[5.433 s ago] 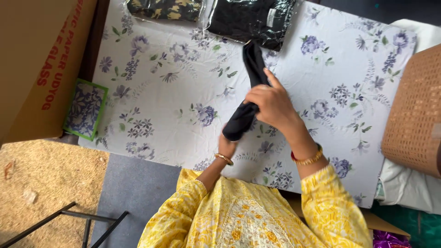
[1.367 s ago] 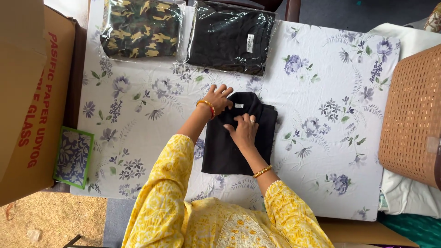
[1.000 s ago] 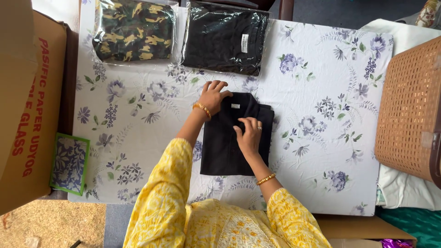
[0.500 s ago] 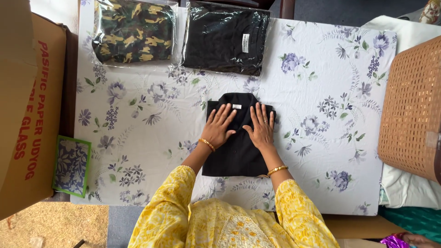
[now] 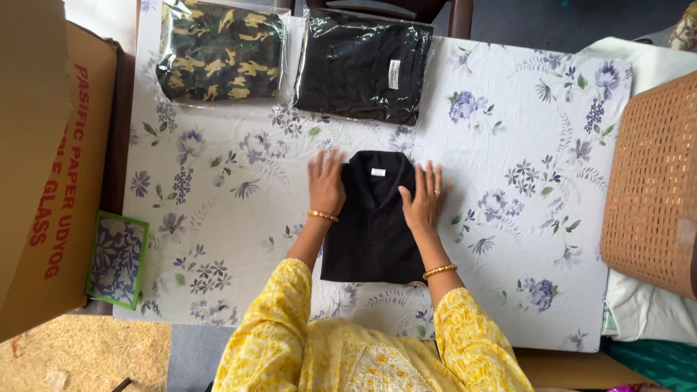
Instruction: The person removes a black shirt from a plastic bag, lays it flat on a table, and folds it neatly. The folded shirt is placed on the table next to other packaged items.
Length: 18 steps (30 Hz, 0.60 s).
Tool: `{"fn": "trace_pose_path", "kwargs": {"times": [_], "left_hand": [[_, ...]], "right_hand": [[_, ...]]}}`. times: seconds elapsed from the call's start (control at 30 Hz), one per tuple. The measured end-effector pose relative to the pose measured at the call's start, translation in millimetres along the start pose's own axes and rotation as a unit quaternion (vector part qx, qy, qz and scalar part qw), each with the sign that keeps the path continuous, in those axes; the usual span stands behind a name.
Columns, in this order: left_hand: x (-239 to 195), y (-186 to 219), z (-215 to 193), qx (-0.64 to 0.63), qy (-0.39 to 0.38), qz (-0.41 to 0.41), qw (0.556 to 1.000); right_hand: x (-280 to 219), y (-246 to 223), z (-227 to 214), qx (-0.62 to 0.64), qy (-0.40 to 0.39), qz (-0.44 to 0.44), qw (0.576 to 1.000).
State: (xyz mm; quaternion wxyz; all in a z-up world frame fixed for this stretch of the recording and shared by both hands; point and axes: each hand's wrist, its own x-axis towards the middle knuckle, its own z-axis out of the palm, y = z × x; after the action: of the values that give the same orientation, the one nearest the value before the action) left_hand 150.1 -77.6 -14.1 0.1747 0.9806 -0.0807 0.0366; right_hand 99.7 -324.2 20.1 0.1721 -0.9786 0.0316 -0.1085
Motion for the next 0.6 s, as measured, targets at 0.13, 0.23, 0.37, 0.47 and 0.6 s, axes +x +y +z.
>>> {"fn": "trace_pose_path", "kwargs": {"times": [0.13, 0.23, 0.37, 0.47, 0.6], "left_hand": [[40.0, 21.0, -55.1, -0.094, -0.05, 0.205, 0.973], [60.9, 29.7, -81.1, 0.102, -0.289, 0.25, 0.918], [35.4, 32.2, -84.6, 0.007, -0.1, 0.232, 0.968], [-9.7, 14.7, -63.3, -0.044, -0.118, 0.25, 0.96], [-72.7, -5.9, -42.6, 0.04, -0.023, -0.019, 0.999]], "right_hand": [[8.3, -33.6, -9.8, 0.089, -0.043, -0.063, 0.993], [9.7, -38.9, -18.6, 0.037, -0.118, -0.163, 0.979], [-2.0, -28.1, -29.7, 0.089, -0.022, -0.123, 0.988], [-19.8, -10.5, -33.4, 0.03, -0.077, -0.119, 0.989], [-61.7, 34.4, -14.5, -0.026, -0.034, 0.054, 0.998]]}}
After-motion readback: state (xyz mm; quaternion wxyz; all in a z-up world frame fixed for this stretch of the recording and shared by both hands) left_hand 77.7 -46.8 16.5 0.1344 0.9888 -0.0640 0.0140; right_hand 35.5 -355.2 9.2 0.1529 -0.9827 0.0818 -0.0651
